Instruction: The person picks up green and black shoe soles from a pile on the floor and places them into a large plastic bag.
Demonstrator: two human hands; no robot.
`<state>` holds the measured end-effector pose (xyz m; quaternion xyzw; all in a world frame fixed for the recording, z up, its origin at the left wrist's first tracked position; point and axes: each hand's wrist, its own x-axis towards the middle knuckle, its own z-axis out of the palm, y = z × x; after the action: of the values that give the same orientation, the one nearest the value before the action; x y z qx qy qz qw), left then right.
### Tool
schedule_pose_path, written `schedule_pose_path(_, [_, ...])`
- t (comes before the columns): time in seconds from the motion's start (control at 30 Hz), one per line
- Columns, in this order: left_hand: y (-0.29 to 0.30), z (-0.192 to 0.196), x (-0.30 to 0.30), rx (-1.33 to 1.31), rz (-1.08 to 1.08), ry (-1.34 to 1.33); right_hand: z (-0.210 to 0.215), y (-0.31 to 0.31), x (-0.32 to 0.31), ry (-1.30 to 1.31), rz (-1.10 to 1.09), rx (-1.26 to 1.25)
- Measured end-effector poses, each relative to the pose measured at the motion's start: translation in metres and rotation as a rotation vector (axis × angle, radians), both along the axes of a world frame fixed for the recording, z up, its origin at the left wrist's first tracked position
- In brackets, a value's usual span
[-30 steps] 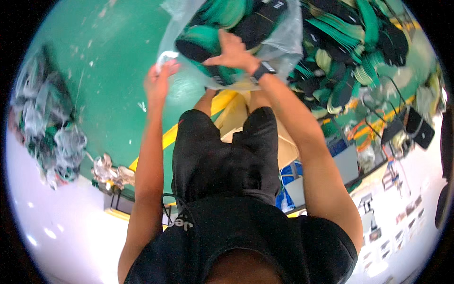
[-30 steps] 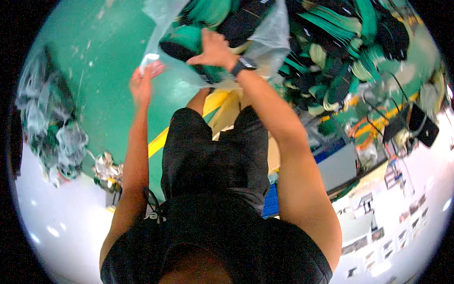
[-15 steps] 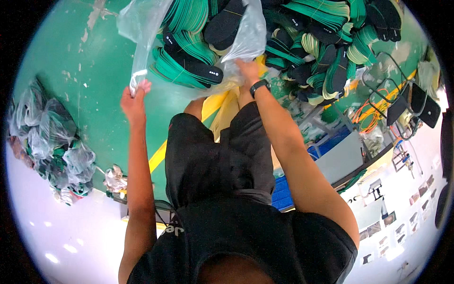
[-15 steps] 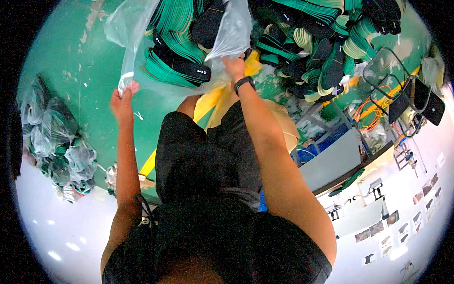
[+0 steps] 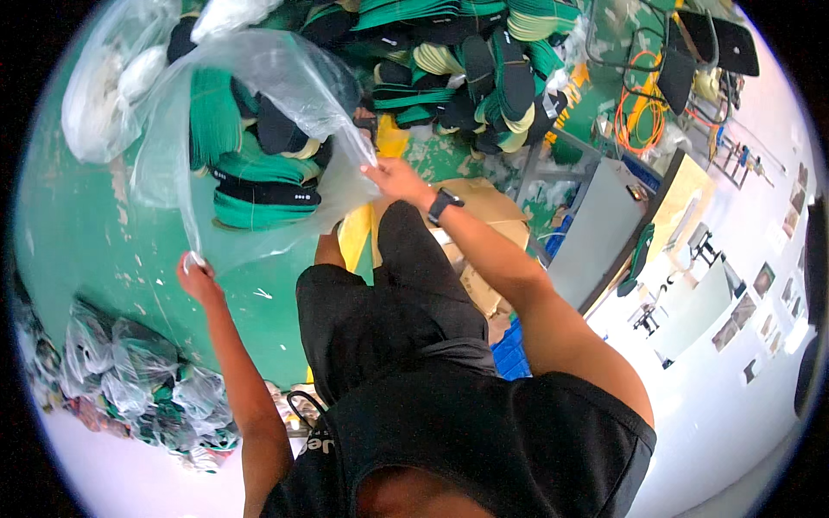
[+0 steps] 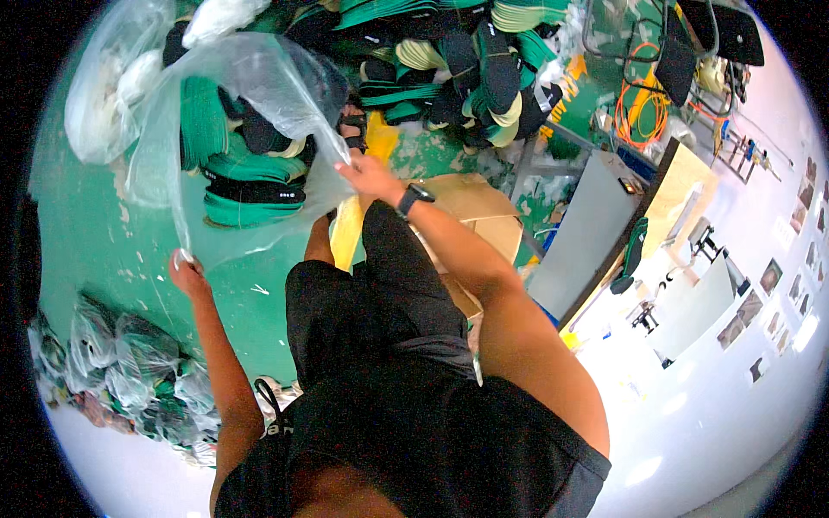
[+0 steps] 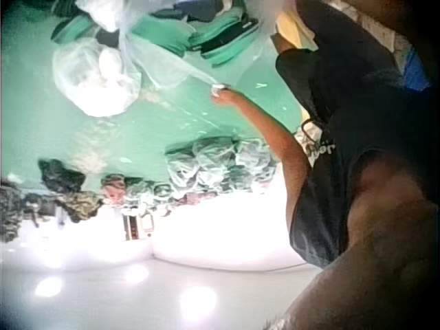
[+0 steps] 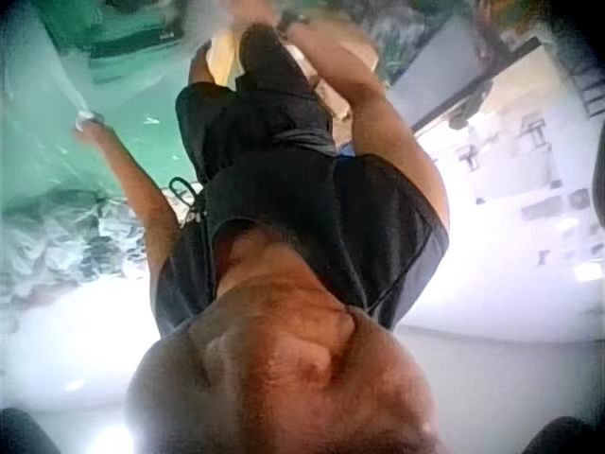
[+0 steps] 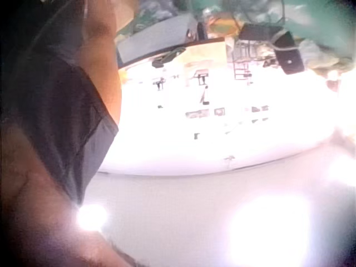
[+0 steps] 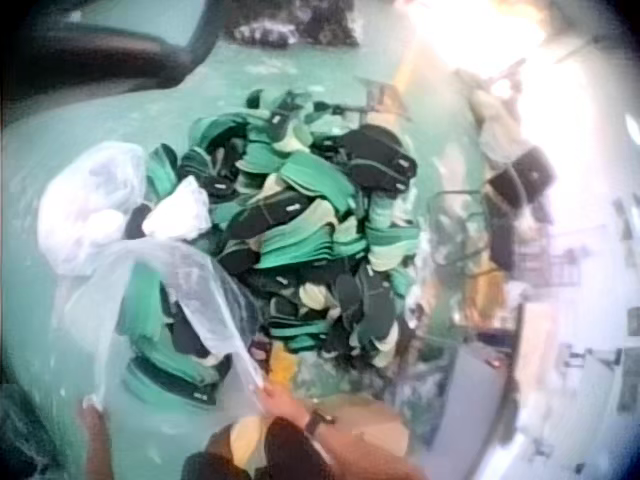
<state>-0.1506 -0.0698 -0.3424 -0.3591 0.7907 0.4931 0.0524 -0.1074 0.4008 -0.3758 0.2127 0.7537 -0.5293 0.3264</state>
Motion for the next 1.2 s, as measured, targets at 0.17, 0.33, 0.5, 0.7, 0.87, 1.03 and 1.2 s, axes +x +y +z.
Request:
schedule_pose_path(0.17, [-0.034, -0.041, 0.064, 0.104, 0.406, -0.314, -0.022, 0.186, -0.063, 0.602, -0.141, 1.027])
schedule_pose_path(0.33, [0.037, -0.017, 0.024, -0.232, 0.141, -0.326, -0.097, 0.347, -0.079, -0.028, -0.429, 1.086])
schedule_pose_path(0.5, [0.07, 0.009, -0.005, -0.459, -0.331, -0.507, -0.128, 0.417, -0.085, -0.273, -0.255, 0.644])
schedule_pose_path(0.7, [0.076, 0.016, 0.0, -0.375, -0.482, -0.487, -0.117, 0.398, -0.123, -0.588, -0.141, 0.345])
schedule_pose_path(0.87, [0.048, 0.015, 0.019, -0.518, -0.363, -0.414, -0.127, 0.359, -0.114, -0.217, -0.203, 0.375])
schedule_pose_path(1.03, [0.053, 0.017, 0.02, -0.437, -0.129, -0.425, -0.088, 0.335, -0.086, -0.006, -0.437, 0.152])
schedule_pose_path(1.2, [0.042, 0.018, 0.037, -0.197, 0.03, -0.081, -0.015, 0.269, -0.051, 0.043, -0.533, 0.458])
